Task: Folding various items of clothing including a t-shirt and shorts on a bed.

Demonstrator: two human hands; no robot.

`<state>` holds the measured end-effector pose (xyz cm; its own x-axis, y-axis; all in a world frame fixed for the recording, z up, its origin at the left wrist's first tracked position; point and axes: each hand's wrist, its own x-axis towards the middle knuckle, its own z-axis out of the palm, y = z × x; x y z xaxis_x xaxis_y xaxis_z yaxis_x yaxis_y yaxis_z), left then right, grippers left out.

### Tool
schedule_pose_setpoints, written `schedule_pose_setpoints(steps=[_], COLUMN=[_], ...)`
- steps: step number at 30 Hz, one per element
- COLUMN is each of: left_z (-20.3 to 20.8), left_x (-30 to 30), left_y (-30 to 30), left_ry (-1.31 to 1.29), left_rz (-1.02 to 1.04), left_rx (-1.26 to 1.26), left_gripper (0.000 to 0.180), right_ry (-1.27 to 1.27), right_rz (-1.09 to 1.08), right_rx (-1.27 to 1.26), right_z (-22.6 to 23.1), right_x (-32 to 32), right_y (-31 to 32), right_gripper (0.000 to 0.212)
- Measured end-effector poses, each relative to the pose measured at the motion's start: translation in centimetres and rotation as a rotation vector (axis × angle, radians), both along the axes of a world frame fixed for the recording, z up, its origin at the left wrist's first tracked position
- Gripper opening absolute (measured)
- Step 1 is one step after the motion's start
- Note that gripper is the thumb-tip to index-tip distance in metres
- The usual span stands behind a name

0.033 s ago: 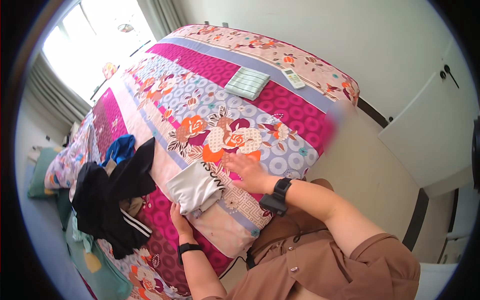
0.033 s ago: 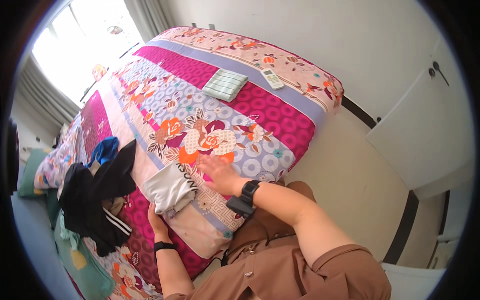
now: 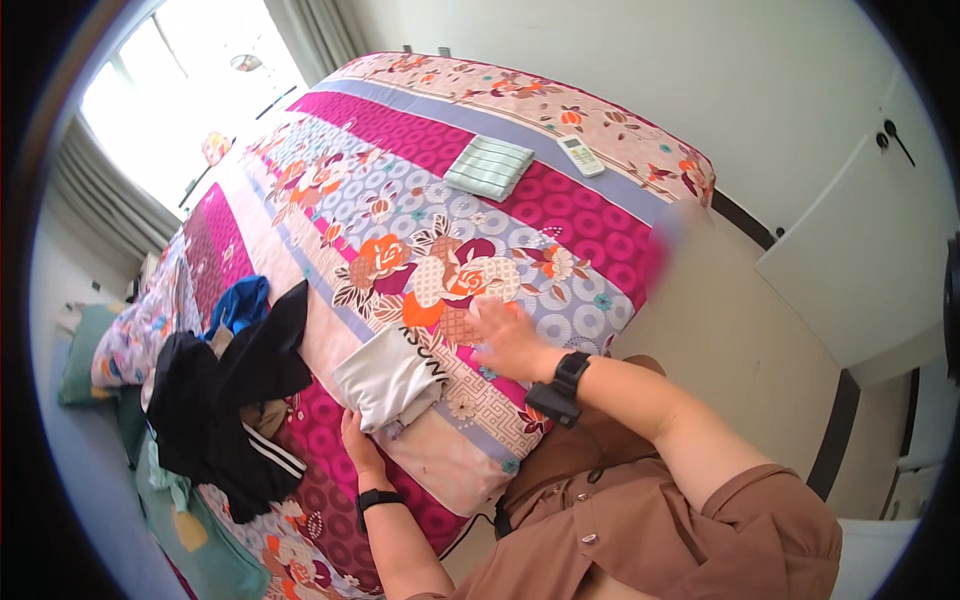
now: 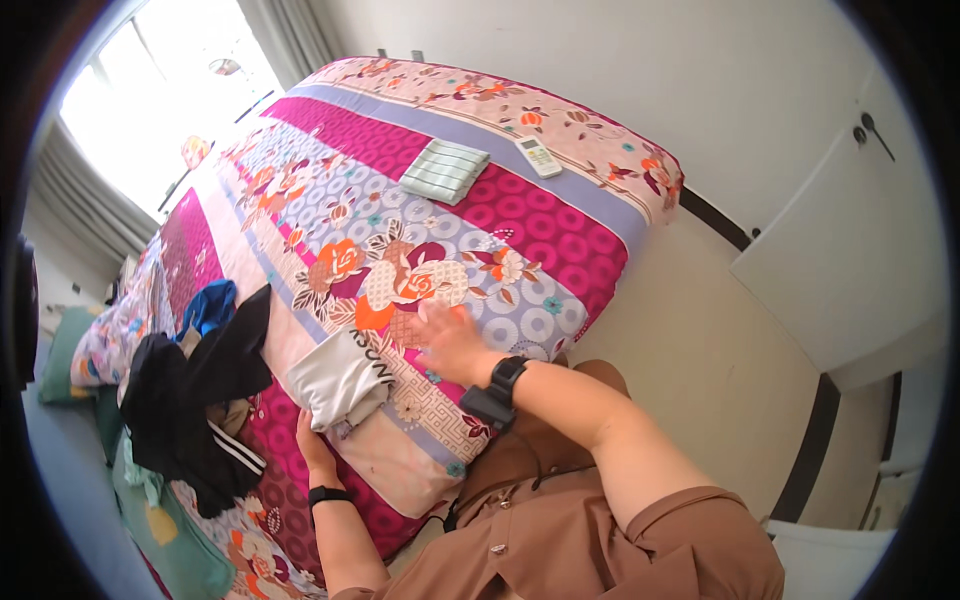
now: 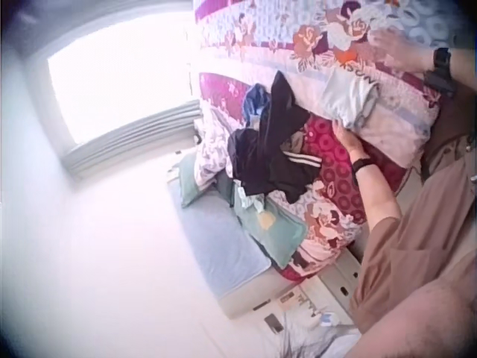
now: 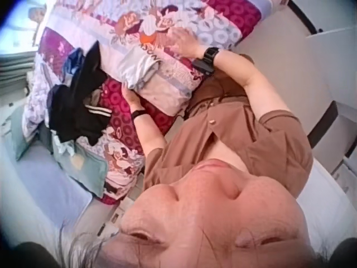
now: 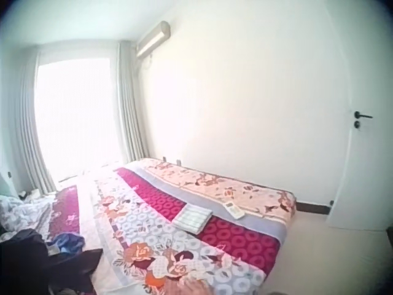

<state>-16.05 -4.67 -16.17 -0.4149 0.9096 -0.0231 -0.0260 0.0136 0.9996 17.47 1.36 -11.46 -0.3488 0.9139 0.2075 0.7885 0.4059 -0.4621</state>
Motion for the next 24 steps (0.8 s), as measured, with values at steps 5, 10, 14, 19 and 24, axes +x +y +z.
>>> schedule_pose_setpoints(steps=[5, 10, 14, 19, 24], left_z=[0.7, 1.4, 1.8, 2.3, 4.7], left_x=[-0.6, -1.2, 0.4, 5.3, 10.0], left_y=[-0.3, -0.5, -1.3, -4.1, -5.1], left_ry=[-0.051, 0.045, 0.019, -0.127, -0.241], left_rz=[-0.205, -0.377, -0.399, -0.228, -0.263], left_rx=[-0.050, -0.072, -0.091, -0.088, -0.016], left_gripper=[0.033, 0.028, 0.028, 0.027, 0.024], right_ry=[-0.150, -0.119, -0.101, -0.049, -0.032], right_rz=[-0.506, -0.564, -0.541, -0.517, -0.498], right_rx=[-0.142, -0.414, -0.493, -0.533, -0.557], right_z=[0.0, 0.2, -0.1, -0.1, 0.2], right_x=[8.2, 12.0, 12.4, 12.8, 13.0], right_y=[0.0, -0.5, 0.0, -0.1, -0.4], right_gripper=[0.078, 0.091, 0.098, 0.101, 0.099])
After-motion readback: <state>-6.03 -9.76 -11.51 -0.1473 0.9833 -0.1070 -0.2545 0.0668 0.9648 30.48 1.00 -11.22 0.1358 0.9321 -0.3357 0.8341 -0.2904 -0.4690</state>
